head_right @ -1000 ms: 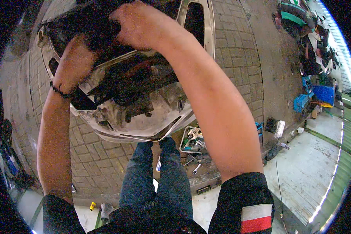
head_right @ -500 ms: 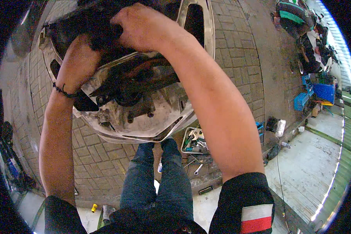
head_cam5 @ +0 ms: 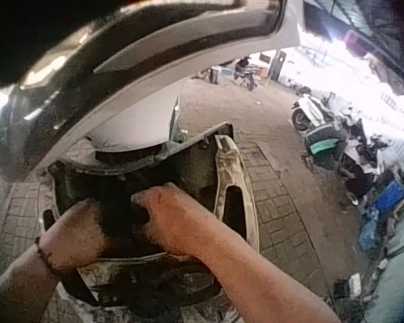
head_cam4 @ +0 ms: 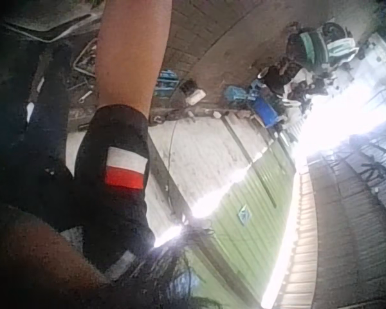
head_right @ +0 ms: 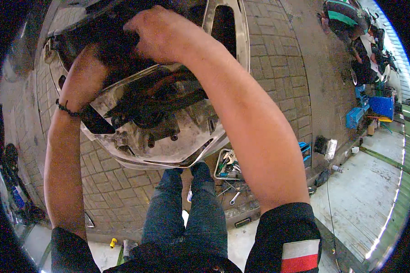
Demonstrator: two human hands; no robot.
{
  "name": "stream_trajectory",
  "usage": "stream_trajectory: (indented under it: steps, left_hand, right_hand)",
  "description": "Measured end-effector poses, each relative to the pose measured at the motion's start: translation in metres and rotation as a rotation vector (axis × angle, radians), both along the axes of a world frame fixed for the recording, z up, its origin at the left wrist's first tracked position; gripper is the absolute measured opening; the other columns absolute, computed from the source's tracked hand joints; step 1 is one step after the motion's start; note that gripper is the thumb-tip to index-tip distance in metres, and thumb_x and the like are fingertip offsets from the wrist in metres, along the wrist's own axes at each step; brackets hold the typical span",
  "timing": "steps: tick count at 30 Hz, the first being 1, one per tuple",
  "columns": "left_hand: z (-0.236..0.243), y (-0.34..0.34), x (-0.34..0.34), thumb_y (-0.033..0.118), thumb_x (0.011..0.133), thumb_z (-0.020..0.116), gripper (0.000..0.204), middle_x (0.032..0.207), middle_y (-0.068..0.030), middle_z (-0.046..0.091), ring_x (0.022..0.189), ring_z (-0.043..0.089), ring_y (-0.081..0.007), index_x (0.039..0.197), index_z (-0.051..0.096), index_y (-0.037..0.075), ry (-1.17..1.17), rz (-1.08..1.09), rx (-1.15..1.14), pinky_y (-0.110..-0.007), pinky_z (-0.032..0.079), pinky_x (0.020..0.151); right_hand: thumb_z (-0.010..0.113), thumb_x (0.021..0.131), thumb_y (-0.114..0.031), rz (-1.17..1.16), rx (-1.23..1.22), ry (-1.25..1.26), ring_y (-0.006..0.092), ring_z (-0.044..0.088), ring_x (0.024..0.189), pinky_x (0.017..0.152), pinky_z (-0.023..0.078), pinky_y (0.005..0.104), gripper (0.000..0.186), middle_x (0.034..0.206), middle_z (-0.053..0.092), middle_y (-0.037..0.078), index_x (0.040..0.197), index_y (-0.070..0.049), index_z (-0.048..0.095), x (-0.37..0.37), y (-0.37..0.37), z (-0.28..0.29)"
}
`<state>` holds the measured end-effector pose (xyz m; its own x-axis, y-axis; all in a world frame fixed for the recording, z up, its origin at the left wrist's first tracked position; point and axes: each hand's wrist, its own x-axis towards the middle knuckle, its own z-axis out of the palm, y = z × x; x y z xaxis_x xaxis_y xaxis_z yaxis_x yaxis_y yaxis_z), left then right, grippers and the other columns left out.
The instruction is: The person repairs the internal components of a motorcycle by hand, using a screwdriver to manipulate parts inside the front casing.
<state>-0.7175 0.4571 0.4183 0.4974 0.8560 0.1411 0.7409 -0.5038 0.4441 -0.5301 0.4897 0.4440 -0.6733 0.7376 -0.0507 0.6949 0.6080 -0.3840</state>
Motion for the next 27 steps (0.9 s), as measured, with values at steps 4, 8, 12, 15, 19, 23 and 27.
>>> stream_trajectory:
  steps: [4, 8, 12, 15, 19, 23, 27]
  left_hand:
    - [0.0, -0.004, 0.001, 0.019, 0.072, 0.06, 0.021, 0.087, -0.016, 0.062, 0.083, 0.058, -0.0321, 0.089, 0.064, 0.008, 0.133, -0.02, 0.165, -0.038, 0.048, 0.073]
    - [-0.001, -0.002, -0.001, 0.02, 0.074, 0.058, 0.019, 0.087, -0.0153, 0.062, 0.083, 0.059, -0.0314, 0.089, 0.065, 0.009, 0.25, -0.144, 0.346, -0.038, 0.048, 0.073]
    - [-0.005, 0.002, -0.002, 0.02, 0.075, 0.057, 0.018, 0.087, -0.0137, 0.062, 0.083, 0.059, -0.0302, 0.088, 0.066, 0.011, 0.261, -0.141, 0.291, -0.037, 0.049, 0.073]
    - [-0.007, 0.001, -0.003, 0.021, 0.076, 0.057, 0.018, 0.086, -0.0131, 0.062, 0.083, 0.06, -0.0297, 0.088, 0.066, 0.011, 0.21, -0.136, 0.308, -0.037, 0.049, 0.073]
    - [-0.003, 0.0, 0.001, 0.021, 0.077, 0.056, 0.018, 0.088, -0.0139, 0.062, 0.083, 0.058, -0.0326, 0.089, 0.065, 0.01, 0.146, -0.113, 0.239, -0.038, 0.048, 0.073]
    - [-0.007, -0.005, 0.003, 0.021, 0.077, 0.057, 0.019, 0.09, -0.0157, 0.062, 0.084, 0.057, -0.0357, 0.089, 0.064, 0.009, 0.042, 0.017, 0.153, -0.039, 0.047, 0.072]
    - [-0.012, -0.003, -0.001, 0.022, 0.077, 0.057, 0.02, 0.09, -0.0166, 0.061, 0.085, 0.057, -0.0352, 0.089, 0.064, 0.008, 0.202, 0.059, 0.172, -0.039, 0.047, 0.073]
  right_hand:
    - [0.058, 0.072, -0.013, -0.051, -0.058, 0.135, 0.035, 0.052, 0.103, 0.09, 0.042, 0.036, 0.043, 0.108, 0.055, 0.024, 0.113, 0.0, 0.054, 0.001, -0.001, 0.0]
    - [0.059, 0.072, -0.014, -0.094, -0.152, 0.151, 0.0347, 0.052, 0.103, 0.089, 0.043, 0.0355, 0.042, 0.109, 0.055, 0.024, 0.111, 0.0, 0.055, 0.002, -0.006, 0.014]
    - [0.059, 0.071, -0.013, -0.112, -0.131, 0.152, 0.034, 0.052, 0.104, 0.088, 0.043, 0.0342, 0.044, 0.109, 0.055, 0.024, 0.112, 0.0, 0.055, -0.001, -0.005, 0.01]
    - [0.06, 0.07, -0.013, -0.17, -0.203, 0.11, 0.0335, 0.053, 0.104, 0.088, 0.044, 0.0341, 0.046, 0.109, 0.055, 0.024, 0.113, 0.0, 0.054, -0.002, -0.006, 0.014]
    - [0.06, 0.069, -0.012, -0.124, -0.18, 0.205, 0.0329, 0.054, 0.103, 0.088, 0.044, 0.0339, 0.045, 0.109, 0.055, 0.024, 0.112, 0.001, 0.055, -0.001, -0.001, 0.003]
    - [0.06, 0.069, -0.013, -0.14, -0.151, 0.278, 0.0328, 0.055, 0.102, 0.087, 0.044, 0.0333, 0.044, 0.109, 0.055, 0.024, 0.11, 0.002, 0.055, 0.0, -0.009, 0.007]
    - [0.061, 0.069, -0.014, -0.11, -0.122, 0.309, 0.0329, 0.055, 0.102, 0.087, 0.044, 0.0328, 0.045, 0.108, 0.055, 0.024, 0.111, 0.002, 0.055, 0.0, -0.005, 0.002]
